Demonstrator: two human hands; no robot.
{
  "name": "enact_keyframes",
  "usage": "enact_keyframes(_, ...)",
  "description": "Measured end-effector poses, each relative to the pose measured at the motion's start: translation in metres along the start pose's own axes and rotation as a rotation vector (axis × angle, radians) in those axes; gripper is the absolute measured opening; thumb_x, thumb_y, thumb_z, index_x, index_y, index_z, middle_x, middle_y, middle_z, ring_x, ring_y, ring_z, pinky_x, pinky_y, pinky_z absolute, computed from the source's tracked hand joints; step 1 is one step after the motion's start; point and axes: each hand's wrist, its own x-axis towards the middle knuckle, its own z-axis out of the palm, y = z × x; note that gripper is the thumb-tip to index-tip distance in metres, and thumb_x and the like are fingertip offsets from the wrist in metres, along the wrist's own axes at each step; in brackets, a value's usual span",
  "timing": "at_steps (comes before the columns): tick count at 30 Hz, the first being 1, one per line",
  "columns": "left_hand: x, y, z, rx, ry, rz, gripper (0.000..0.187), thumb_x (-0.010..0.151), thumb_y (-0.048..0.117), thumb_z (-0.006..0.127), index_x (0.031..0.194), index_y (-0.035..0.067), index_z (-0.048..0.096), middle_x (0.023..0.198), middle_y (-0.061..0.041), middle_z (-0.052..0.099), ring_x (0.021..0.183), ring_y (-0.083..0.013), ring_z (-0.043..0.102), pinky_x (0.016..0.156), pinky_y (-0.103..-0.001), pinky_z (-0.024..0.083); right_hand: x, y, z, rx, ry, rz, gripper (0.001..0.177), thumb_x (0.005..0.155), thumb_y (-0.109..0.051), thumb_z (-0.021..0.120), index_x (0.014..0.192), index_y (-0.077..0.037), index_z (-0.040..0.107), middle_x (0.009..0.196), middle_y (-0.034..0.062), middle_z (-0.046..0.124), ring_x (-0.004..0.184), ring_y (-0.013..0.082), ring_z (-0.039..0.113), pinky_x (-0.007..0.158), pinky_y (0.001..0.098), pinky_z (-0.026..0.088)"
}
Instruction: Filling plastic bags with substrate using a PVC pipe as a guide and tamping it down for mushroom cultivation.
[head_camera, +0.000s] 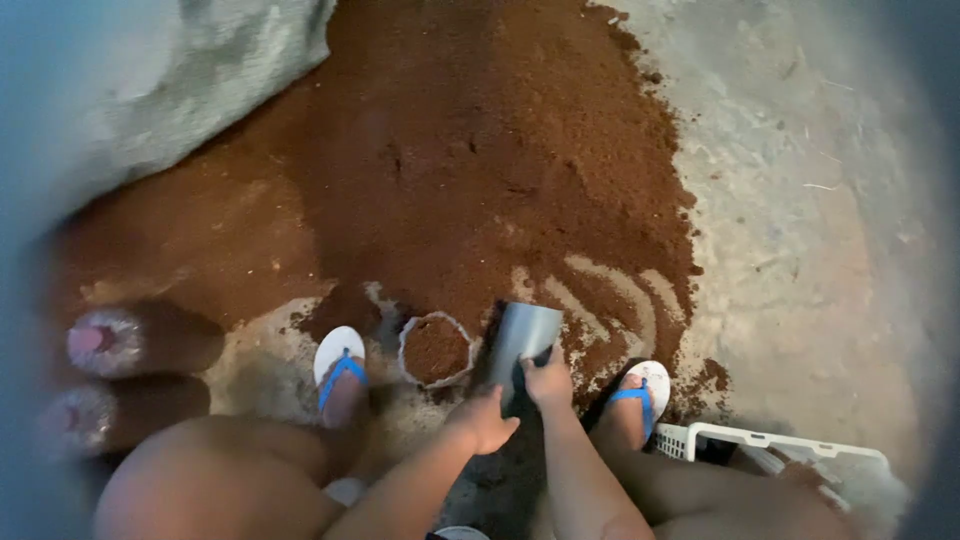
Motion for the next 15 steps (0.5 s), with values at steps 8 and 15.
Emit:
enact_keyframes(8, -0.116, 0.021, -0.121, -0.361, 0.530, 0.072, 0.037, 0.094, 0.045, 0.060, 0.108, 0.011, 0.068, 0.109, -0.016, 0.071, 0.110, -0.0379, 0.067, 0.096, -0.054, 0.053, -0.032, -0.101, -0.034, 0.204, -0.055, -0.053, 0.064, 0.100, -0.064, 0.050, 0.129, -0.010, 0.069, 0.121, 0.0193, 0.072, 0.105, 0.0347, 0.071, 0.095, 0.0475, 0.055)
enact_keyframes(15, -0.093, -0.046, -0.135, -0.256, 0.532, -0.291, 0.048, 0.098, 0.049, 0.053, 0.109, 0.006, 0.072, 0.108, -0.022, 0.073, 0.113, -0.0389, 0.070, 0.094, -0.053, 0.057, -0.094, -0.180, -0.080, -0.370, -0.275, -0.359, 0.041, 0.091, -0.049, 0.064, 0.092, -0.012, 0.081, 0.095, 0.0177, 0.078, 0.101, 0.0387, 0.073, 0.090, 0.0485, 0.058)
